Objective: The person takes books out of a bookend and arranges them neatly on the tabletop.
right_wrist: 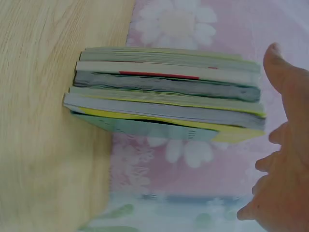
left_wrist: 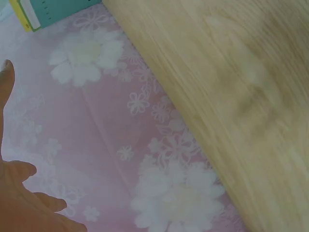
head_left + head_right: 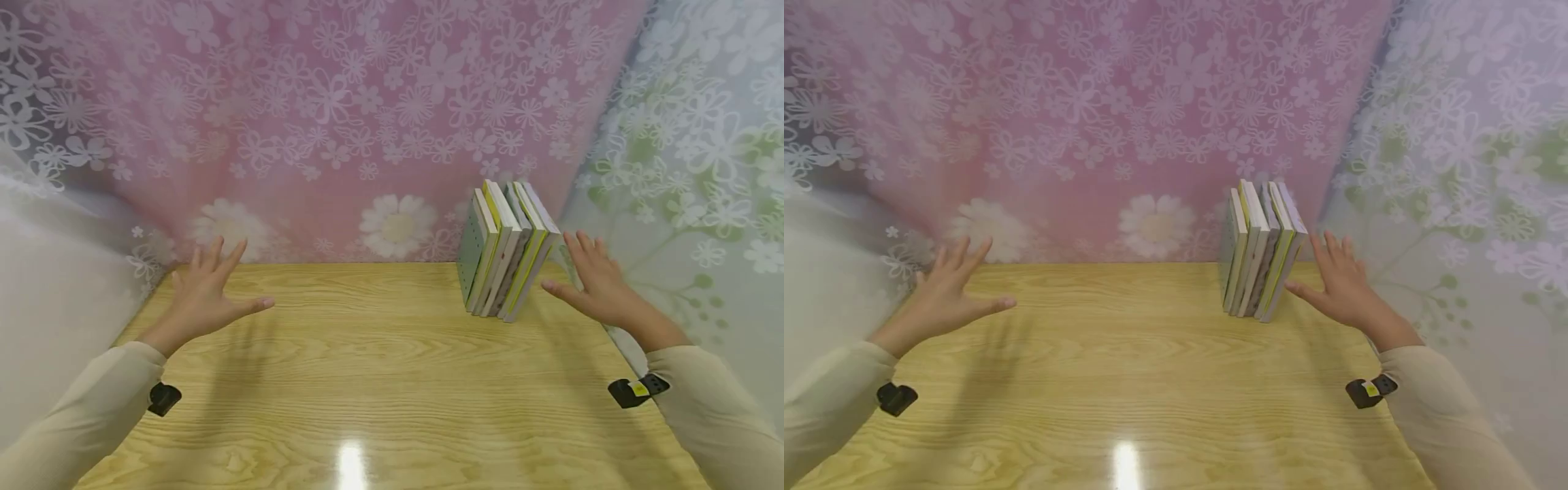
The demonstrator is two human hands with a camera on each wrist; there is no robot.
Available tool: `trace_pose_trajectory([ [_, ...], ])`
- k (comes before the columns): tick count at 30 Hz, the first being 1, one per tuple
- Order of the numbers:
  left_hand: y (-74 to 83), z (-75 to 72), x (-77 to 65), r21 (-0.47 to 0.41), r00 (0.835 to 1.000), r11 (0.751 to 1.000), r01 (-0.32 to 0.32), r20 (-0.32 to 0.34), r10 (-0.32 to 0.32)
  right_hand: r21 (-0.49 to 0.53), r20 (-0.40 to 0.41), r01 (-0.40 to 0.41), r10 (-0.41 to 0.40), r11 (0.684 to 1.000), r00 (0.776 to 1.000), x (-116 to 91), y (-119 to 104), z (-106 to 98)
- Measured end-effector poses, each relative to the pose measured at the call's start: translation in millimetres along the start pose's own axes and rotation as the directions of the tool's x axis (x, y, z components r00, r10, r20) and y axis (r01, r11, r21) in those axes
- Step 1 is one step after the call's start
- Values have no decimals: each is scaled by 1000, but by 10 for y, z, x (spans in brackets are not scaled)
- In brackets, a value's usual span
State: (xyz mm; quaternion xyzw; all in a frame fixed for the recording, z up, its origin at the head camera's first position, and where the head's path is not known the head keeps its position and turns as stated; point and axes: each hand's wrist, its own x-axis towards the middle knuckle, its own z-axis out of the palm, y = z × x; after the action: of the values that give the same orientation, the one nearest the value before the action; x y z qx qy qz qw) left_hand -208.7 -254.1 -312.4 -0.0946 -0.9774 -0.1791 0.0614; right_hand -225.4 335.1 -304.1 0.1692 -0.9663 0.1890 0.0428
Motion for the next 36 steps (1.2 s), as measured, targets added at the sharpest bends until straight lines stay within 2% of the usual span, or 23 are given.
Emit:
trace_pose_trajectory([
  [3,-42,92,-6,-69,1000,998,-15,-11,14,97,-39,-9,13,995,999,79,82,64],
  [6,-59,173,-22,-127,999,991,-29,-19,27,208,-82,-47,65,977,995,163,135,157],
  [9,-38,243,-30,-180,999,983,-35,-23,32,348,-147,-67,125,935,981,253,140,278],
  [12,-1,314,-24,-241,999,970,-38,-22,33,477,-231,-61,192,877,954,333,123,407],
  [14,30,364,-14,-276,999,960,-44,-27,38,528,-299,-65,257,847,919,380,99,487],
  [18,85,455,-9,-328,999,943,-48,-30,41,588,-428,-68,381,806,820,460,44,614],
  [21,120,505,-12,-360,999,932,-45,-28,38,638,-477,-60,455,768,752,508,16,676],
  [23,136,533,-14,-379,999,924,-44,-26,37,655,-492,-61,486,753,722,535,9,700],
  [25,151,556,-14,-399,999,916,-44,-27,36,650,-509,-49,482,759,713,550,1,719],
  [29,178,605,-5,-422,999,905,-48,-39,35,588,-554,-29,429,808,714,562,7,760],
  [31,200,630,1,-428,999,903,-47,-42,32,560,-579,-20,409,828,706,569,12,784],
  [33,231,653,6,-434,999,900,-42,-36,29,550,-606,-7,404,835,685,580,12,804],
  [36,284,689,10,-458,1000,888,-28,-18,22,536,-650,-7,418,844,635,601,-5,830],
])
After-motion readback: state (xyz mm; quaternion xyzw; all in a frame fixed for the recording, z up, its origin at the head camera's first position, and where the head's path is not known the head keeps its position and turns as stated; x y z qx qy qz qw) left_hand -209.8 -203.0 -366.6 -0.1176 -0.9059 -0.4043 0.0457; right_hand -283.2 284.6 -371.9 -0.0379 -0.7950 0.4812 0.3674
